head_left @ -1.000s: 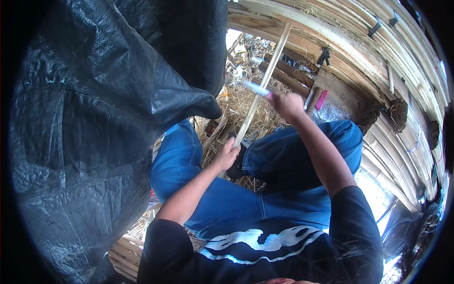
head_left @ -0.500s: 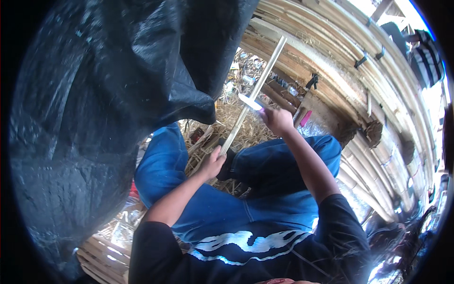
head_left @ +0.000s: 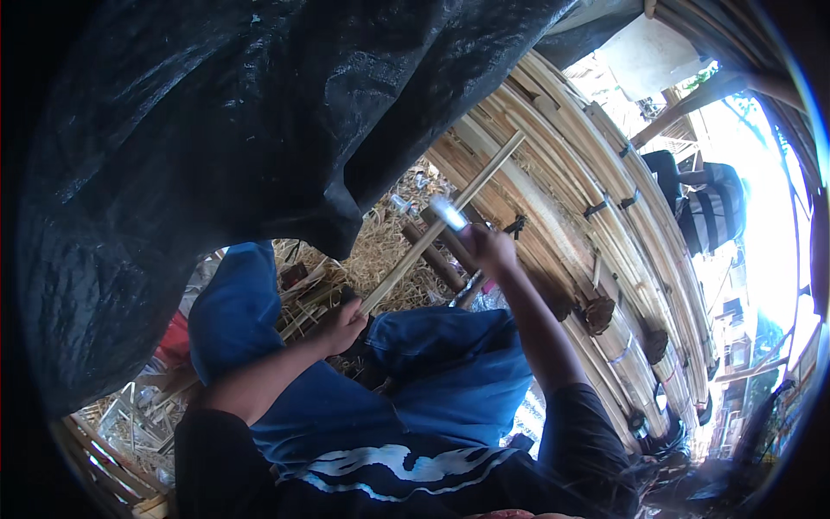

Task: The person uses a knife to scrape and smooth the surface of a bamboo strip, repeatedly moving the blade along its length.

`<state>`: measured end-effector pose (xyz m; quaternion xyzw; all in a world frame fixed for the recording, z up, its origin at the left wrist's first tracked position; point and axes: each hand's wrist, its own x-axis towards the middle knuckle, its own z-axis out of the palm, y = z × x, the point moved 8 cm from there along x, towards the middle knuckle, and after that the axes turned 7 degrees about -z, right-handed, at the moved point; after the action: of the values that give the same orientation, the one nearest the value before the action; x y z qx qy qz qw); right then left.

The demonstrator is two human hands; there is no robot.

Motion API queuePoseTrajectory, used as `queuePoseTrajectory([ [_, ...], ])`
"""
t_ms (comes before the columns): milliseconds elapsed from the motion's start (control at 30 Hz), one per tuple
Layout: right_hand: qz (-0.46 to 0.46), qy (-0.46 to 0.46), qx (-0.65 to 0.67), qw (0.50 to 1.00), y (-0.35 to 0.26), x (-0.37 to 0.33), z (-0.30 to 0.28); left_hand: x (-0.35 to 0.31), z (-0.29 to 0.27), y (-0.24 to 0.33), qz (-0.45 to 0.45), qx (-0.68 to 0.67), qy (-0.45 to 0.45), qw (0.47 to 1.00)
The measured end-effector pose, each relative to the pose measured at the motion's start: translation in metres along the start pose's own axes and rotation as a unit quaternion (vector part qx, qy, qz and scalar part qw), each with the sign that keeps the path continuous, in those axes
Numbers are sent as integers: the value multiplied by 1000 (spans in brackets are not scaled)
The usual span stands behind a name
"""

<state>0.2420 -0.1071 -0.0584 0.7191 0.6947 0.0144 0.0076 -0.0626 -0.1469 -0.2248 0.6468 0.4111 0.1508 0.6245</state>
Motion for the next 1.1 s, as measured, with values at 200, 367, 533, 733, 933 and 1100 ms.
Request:
queuePoseTrajectory([
  [200,58,9,10,998,17,3,-24,-20,-8,51,25,33,-8,999],
  [367,251,25,-52,966,184,22,-59,-21,-10,50,53,31,13,998],
  [533,376,298,139,866,284,-40,-94,-22,-8,66,63,70,-9,996],
  [733,235,443,482,718,195,-44,-55,6,-8,39,43,41,32,998],
  [933,58,474,272,835,25,-71,-22,26,-7,41,35,102,42,993],
  [1100,16,230,251,940,-18,-53,25,40,6,15,-15,108,38,993],
])
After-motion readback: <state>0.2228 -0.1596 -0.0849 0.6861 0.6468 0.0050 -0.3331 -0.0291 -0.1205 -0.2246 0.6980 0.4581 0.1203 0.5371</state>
